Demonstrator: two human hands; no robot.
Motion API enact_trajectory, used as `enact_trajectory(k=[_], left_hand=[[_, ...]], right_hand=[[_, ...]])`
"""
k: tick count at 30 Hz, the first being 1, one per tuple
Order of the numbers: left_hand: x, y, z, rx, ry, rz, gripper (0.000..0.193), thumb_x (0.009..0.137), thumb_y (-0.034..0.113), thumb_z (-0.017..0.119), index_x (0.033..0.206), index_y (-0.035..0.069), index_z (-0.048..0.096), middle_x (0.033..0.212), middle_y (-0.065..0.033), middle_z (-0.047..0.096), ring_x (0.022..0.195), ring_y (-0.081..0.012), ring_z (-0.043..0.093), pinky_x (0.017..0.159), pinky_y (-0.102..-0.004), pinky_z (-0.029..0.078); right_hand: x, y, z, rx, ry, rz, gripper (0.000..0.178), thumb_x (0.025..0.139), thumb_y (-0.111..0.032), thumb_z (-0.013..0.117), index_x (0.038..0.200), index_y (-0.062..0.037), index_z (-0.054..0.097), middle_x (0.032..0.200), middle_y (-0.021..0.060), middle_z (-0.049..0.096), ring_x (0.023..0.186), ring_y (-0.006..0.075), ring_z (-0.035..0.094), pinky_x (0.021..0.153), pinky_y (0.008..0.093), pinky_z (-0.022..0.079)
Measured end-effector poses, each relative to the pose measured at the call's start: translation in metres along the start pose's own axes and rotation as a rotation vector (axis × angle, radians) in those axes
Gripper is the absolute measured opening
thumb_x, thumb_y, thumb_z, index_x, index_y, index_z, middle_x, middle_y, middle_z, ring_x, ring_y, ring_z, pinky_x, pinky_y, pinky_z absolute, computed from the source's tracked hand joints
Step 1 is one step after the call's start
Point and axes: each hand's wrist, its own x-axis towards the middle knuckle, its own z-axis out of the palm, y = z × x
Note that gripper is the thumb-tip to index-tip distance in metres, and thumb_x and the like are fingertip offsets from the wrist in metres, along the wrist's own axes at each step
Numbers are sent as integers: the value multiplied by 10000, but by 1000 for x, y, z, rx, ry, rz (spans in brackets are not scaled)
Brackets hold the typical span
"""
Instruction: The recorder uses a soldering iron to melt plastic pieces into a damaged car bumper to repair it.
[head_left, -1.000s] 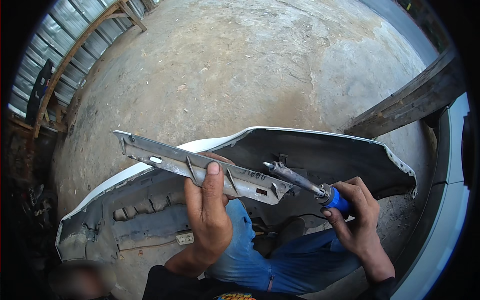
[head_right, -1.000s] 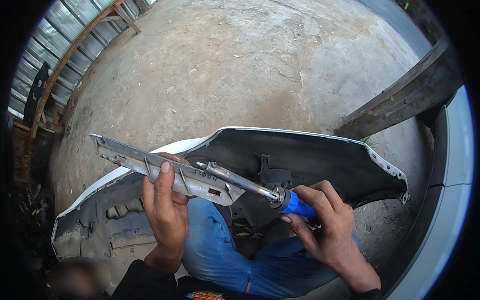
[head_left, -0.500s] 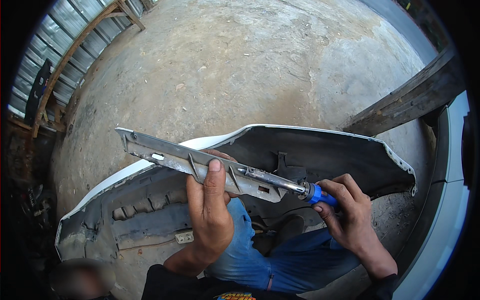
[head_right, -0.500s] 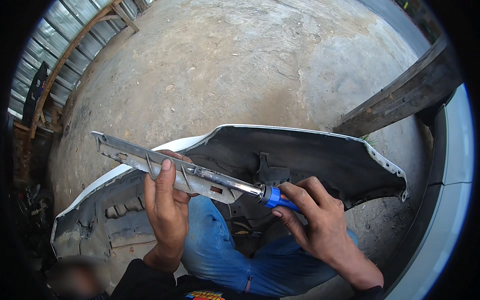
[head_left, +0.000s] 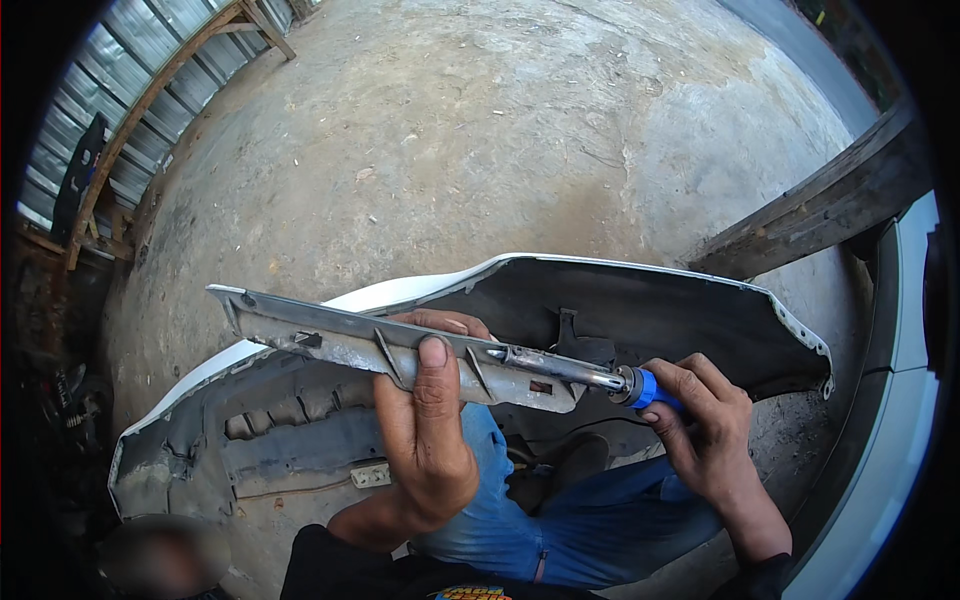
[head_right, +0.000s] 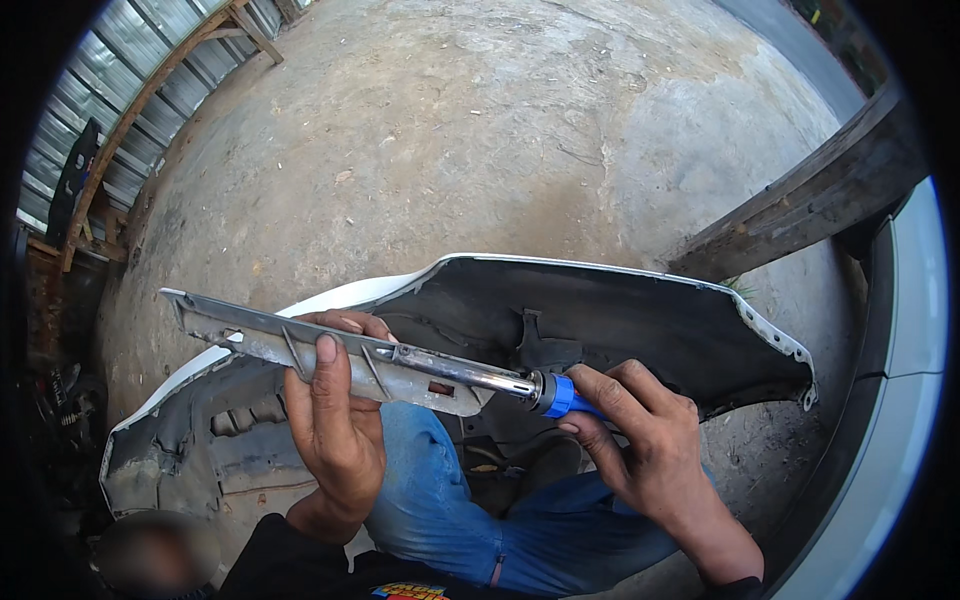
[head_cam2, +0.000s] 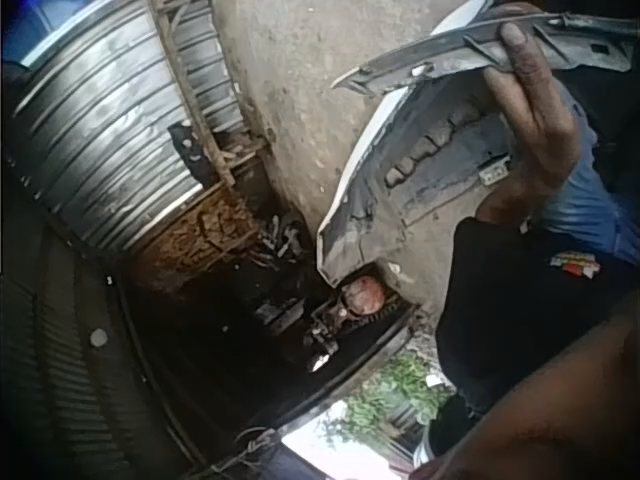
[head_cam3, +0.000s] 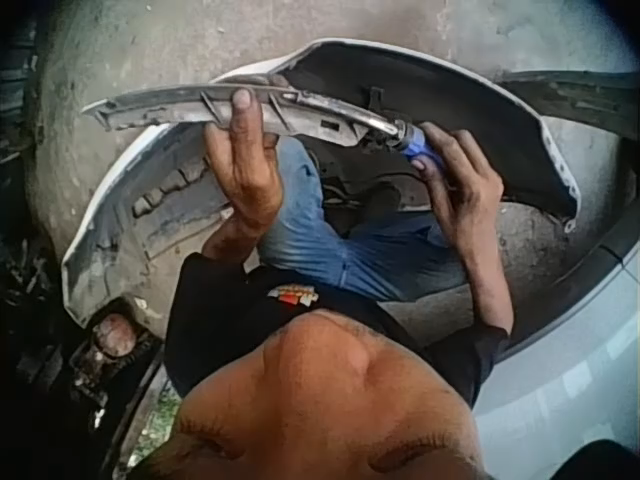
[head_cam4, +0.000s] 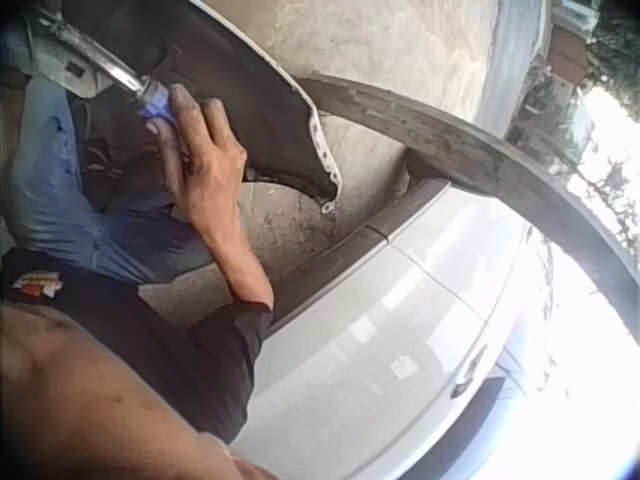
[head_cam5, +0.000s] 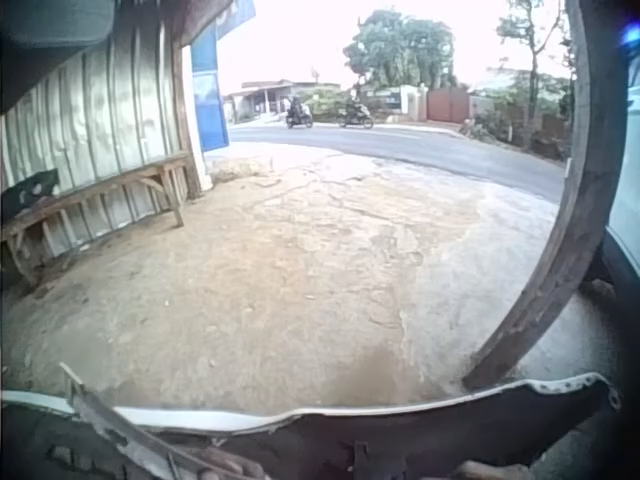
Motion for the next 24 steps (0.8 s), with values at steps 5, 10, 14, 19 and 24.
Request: enact_trajectory(k=[5, 10, 14, 19, 24], left_hand=[[0, 0, 2, -34, -109, 85, 244, 1138, 190, 366, 1221, -25, 447, 1127, -206, 529, 1102, -230, 564, 956, -499, 591], [-1, 5, 7, -161, -199, 111, 250, 1147, 237, 354, 1243, 9, 392, 1114, -220, 512, 1061, -313, 638, 923, -564, 613], [3, 3, 5, -206, -266, 165, 279, 1154, 286, 360, 1260, 28, 366, 1119, -232, 525, 965, -435, 713, 887, -591, 621], [4, 5, 4, -256, -293, 118, 308, 1153, 335, 366, 1242, 40, 372, 1130, -236, 565, 974, -476, 712, 867, -617, 619], [5, 8, 2, -279, -319, 136, 306, 1151, 350, 373, 1225, 53, 383, 1117, -243, 592, 981, -500, 707, 864, -639, 613]], right_hand=[[0, 8, -1, -26, 46, -46, 423, 838, -170, 845, 1225, -50, 725, 910, 124, 671, 741, 280, 692, 633, 386, 549], [-3, 13, 1, -105, 148, -148, 454, 810, -220, 856, 1219, -67, 734, 902, 121, 669, 741, 276, 685, 631, 385, 541], [-6, 16, 0, -144, 207, -189, 482, 794, -240, 863, 1232, -80, 737, 897, 124, 666, 742, 270, 679, 630, 382, 537], [-9, 14, 0, -222, 245, -221, 549, 766, -280, 878, 1266, -101, 738, 910, 106, 644, 752, 244, 649, 637, 368, 522], [-9, 10, -1, -228, 269, -236, 538, 771, -301, 878, 1260, -118, 747, 911, 92, 639, 745, 219, 635, 626, 352, 509]])
